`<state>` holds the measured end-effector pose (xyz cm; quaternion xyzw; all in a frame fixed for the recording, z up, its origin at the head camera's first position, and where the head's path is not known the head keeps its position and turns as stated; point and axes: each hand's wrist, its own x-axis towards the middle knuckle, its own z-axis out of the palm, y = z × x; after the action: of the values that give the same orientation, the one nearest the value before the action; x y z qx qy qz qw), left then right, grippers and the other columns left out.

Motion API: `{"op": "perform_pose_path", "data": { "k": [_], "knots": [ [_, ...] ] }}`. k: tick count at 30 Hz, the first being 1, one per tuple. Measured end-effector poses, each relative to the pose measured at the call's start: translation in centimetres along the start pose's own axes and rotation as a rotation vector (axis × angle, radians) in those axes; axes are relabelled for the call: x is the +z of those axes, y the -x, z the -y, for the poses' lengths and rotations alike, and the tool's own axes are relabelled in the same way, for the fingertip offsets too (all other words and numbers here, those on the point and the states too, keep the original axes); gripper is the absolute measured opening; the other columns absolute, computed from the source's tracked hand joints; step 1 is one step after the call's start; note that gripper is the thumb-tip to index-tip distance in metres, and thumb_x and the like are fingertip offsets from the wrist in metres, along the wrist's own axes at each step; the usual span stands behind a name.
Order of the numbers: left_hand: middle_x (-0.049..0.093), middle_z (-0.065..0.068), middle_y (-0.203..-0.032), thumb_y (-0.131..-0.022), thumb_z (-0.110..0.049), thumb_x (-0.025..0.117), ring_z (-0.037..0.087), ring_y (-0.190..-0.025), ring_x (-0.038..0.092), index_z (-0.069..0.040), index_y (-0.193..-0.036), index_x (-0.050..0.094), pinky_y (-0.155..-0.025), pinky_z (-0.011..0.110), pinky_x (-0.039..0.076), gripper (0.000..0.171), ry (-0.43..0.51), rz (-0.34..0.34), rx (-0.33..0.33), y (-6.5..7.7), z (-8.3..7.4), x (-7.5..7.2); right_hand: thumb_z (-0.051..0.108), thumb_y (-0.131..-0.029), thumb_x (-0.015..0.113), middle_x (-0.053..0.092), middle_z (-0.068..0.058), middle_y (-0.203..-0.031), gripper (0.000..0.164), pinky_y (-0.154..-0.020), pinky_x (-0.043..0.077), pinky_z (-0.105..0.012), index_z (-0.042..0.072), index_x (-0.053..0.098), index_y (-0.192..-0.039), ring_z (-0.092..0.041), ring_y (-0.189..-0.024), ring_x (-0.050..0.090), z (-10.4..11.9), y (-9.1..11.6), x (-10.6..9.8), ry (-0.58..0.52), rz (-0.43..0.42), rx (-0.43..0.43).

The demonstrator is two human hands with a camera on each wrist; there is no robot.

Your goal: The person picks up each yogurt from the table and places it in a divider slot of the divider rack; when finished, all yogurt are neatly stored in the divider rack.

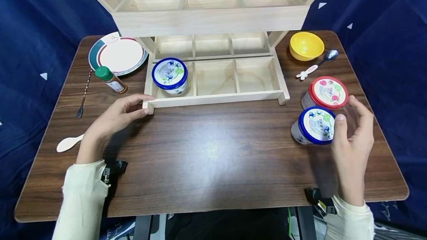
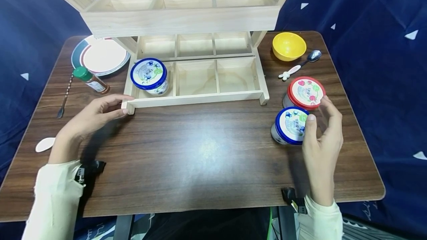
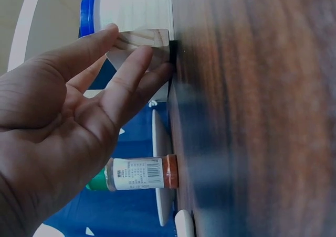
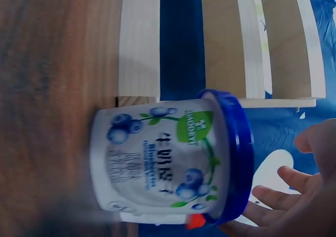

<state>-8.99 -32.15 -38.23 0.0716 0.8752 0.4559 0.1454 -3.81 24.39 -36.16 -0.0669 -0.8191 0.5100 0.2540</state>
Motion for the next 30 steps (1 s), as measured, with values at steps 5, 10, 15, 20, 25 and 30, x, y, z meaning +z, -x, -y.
{"op": "perform_pose_path", "data": {
  "k": [5, 10, 15, 20, 25, 30],
  "knots": [
    [0.062, 0.014, -0.139, -0.11, -0.01, 0.065, 0.01, -0.109, 0.059, -0.008, -0.151, 0.062, -0.087, 0.016, 0.048, 0.041, -0.006, 0.005, 0.001, 0.0, -0.2, 0.0, 0.015, -0.112, 0.055, 0.054, -0.003, -0.159, 0.045, -0.122, 0.038, -0.035, 0.013, 0.054, -0.157, -0.024, -0.145, 0.054, -0.9, 0.8, -0.3, 0.035, -0.013, 0.041],
    [0.063, 0.015, -0.138, -0.11, -0.009, 0.065, 0.01, -0.109, 0.059, -0.007, -0.15, 0.062, -0.087, 0.016, 0.048, 0.04, -0.007, 0.005, 0.014, -0.1, -0.2, 0.0, 0.016, -0.113, 0.054, 0.052, -0.003, -0.161, 0.045, -0.123, 0.036, -0.035, 0.014, 0.053, -0.157, -0.025, -0.146, 0.052, -1.6, 1.2, -0.5, 0.052, -0.017, 0.078],
    [0.062, 0.014, -0.138, -0.11, -0.009, 0.065, 0.011, -0.11, 0.059, -0.007, -0.15, 0.063, -0.087, 0.017, 0.048, 0.04, -0.006, -0.001, 0.012, -0.1, -0.1, 0.0, 0.015, -0.113, 0.054, 0.05, -0.002, -0.163, 0.044, -0.124, 0.035, -0.036, 0.014, 0.054, -0.157, -0.026, -0.146, 0.051, -2.2, 1.3, -0.5, 0.051, -0.011, 0.099],
    [0.062, 0.014, -0.138, -0.11, -0.008, 0.066, 0.012, -0.111, 0.059, -0.007, -0.15, 0.063, -0.088, 0.016, 0.048, 0.04, -0.006, -0.006, 0.016, -0.1, -0.1, -0.1, 0.013, -0.112, 0.053, 0.05, -0.003, -0.164, 0.043, -0.123, 0.036, -0.036, 0.013, 0.056, -0.155, -0.025, -0.145, 0.053, -2.5, 1.3, -0.5, 0.03, -0.009, 0.122],
    [0.062, 0.014, -0.139, -0.11, -0.009, 0.065, 0.012, -0.113, 0.059, -0.007, -0.15, 0.063, -0.089, 0.016, 0.047, 0.04, -0.008, -0.004, 0.009, -0.1, -0.1, 0.0, 0.011, -0.112, 0.053, 0.049, -0.005, -0.164, 0.043, -0.123, 0.037, -0.036, 0.01, 0.056, -0.154, -0.024, -0.143, 0.053, -2.8, 1.3, -0.4, 0.025, -0.009, 0.148],
    [0.062, 0.014, -0.14, -0.11, -0.009, 0.065, 0.013, -0.114, 0.059, -0.007, -0.15, 0.063, -0.09, 0.015, 0.047, 0.04, 0.001, 0.0, -0.002, -0.1, -0.2, 0.0, 0.011, -0.112, 0.052, 0.049, -0.006, -0.164, 0.043, -0.123, 0.036, -0.036, 0.01, 0.055, -0.155, -0.025, -0.144, 0.052, -2.9, 1.6, -0.4, 0.031, 0.007, 0.169]
  ]
}}
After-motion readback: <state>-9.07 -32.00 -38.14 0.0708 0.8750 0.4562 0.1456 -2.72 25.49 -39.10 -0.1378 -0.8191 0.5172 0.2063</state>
